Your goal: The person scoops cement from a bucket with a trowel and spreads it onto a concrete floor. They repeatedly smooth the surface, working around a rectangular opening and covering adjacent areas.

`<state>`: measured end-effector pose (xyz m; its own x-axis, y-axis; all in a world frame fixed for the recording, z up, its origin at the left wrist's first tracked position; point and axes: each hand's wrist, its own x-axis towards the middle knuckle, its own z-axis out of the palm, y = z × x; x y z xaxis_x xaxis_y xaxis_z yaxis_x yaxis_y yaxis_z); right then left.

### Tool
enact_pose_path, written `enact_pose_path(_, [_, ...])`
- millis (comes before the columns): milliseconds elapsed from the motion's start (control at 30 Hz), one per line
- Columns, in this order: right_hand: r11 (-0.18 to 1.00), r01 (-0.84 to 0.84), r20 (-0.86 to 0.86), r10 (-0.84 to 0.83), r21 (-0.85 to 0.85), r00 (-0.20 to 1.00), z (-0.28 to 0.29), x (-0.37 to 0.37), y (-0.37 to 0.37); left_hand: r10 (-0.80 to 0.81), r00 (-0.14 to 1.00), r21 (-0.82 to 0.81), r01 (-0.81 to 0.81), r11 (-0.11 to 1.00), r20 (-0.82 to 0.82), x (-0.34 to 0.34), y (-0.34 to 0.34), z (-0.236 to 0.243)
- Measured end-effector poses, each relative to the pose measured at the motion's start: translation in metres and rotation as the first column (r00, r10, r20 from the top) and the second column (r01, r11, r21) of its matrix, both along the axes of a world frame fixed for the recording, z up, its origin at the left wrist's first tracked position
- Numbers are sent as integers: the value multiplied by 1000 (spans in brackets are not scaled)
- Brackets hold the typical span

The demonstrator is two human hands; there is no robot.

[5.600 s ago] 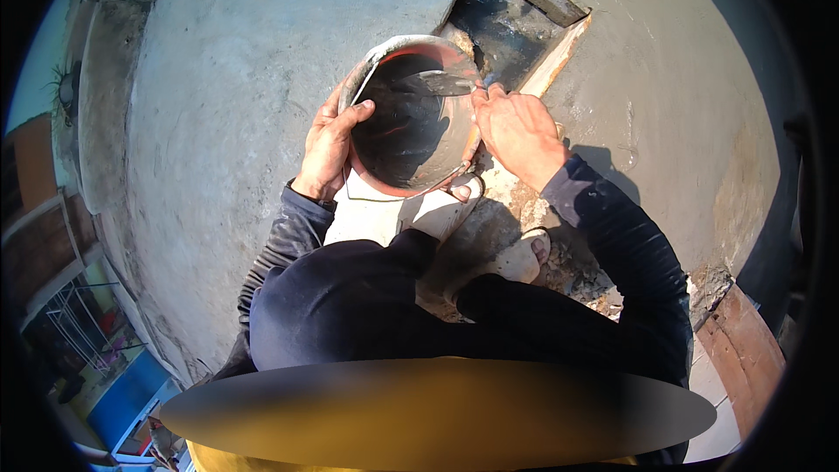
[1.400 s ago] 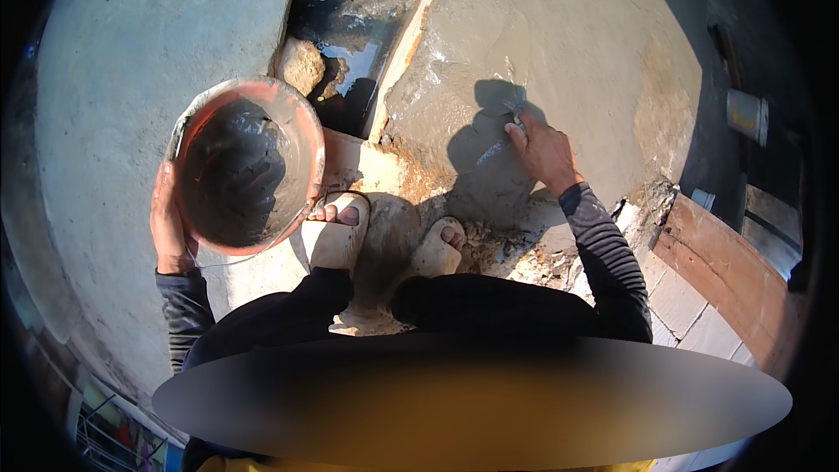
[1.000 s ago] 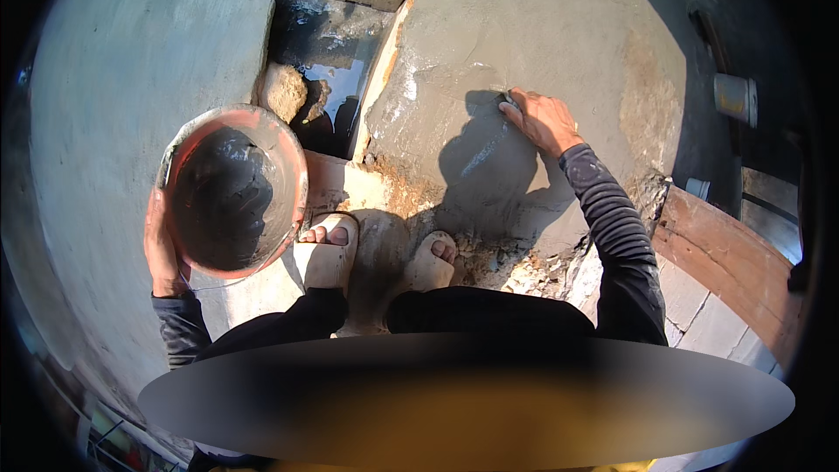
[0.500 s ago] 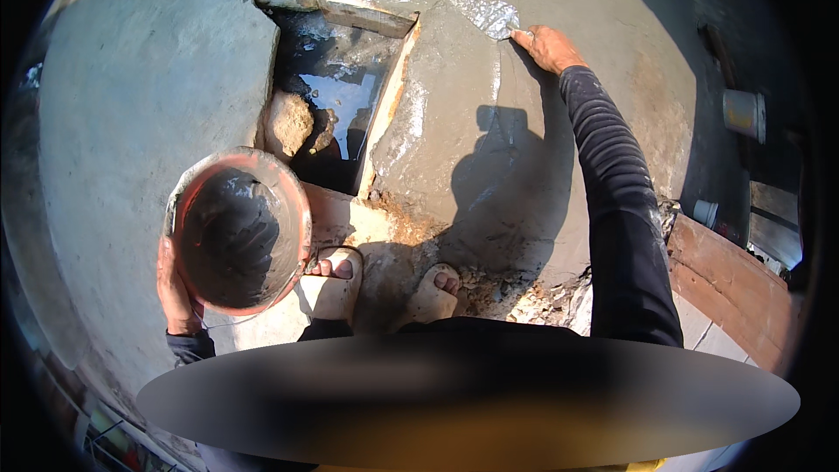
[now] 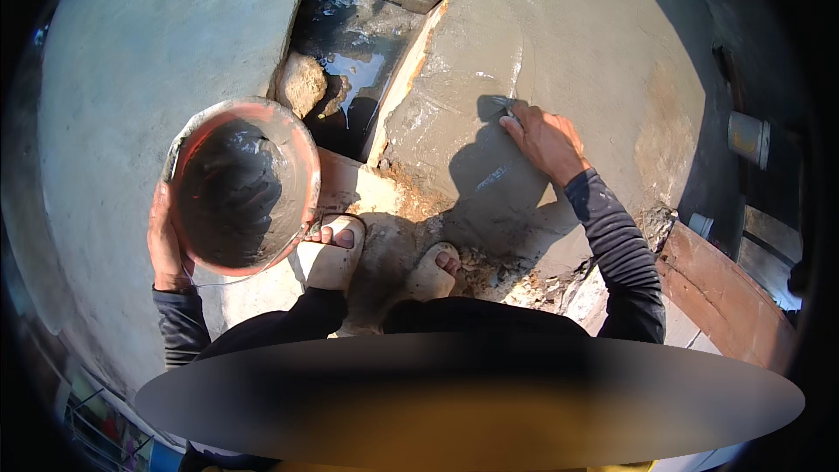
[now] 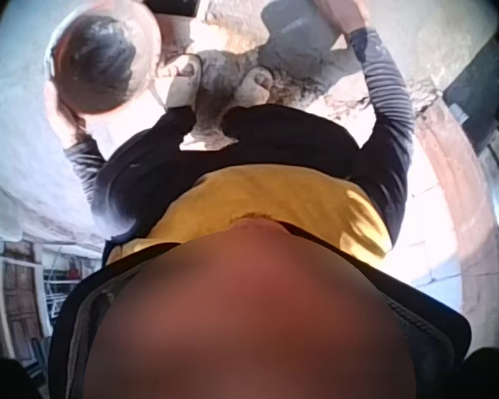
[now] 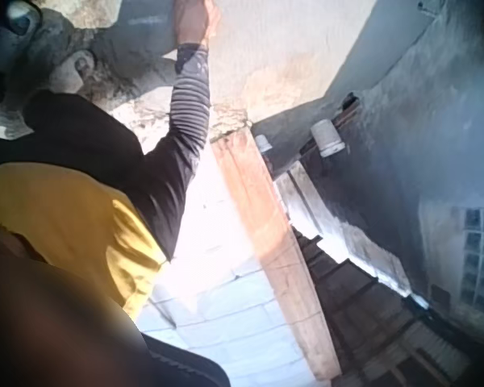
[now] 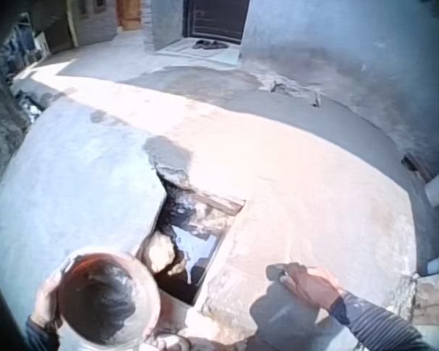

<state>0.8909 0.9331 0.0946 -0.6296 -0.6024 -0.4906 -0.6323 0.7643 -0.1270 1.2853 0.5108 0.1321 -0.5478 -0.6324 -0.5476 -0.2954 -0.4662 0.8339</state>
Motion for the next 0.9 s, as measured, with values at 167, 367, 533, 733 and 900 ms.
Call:
enact_pose_path(167, [987,161,14,-161,32,987,-9,-47,-17,-53,999,-20,53,998,1,-7,-2,6])
enact_pose_path(367, [990,123,133,-132,69,982,-24,-95,-31,-26,1000,-9,26,1000,0,-4,0,6])
enact_pose_path(533, [954,286,199,-298,90,933,-57,-159,-79,-36,999,-29,37,999,32,-4,1,6])
enact_pose_path(733, [883,466,54,-464,-60,884,-61,-183,-96,-59,998,-11,59,998,-20,-3,1,5])
enact_pose_path(900, [977,199,18,-198,-74,980,-28,-113,-31,-37,999,-13,37,999,16,3,-2,1])
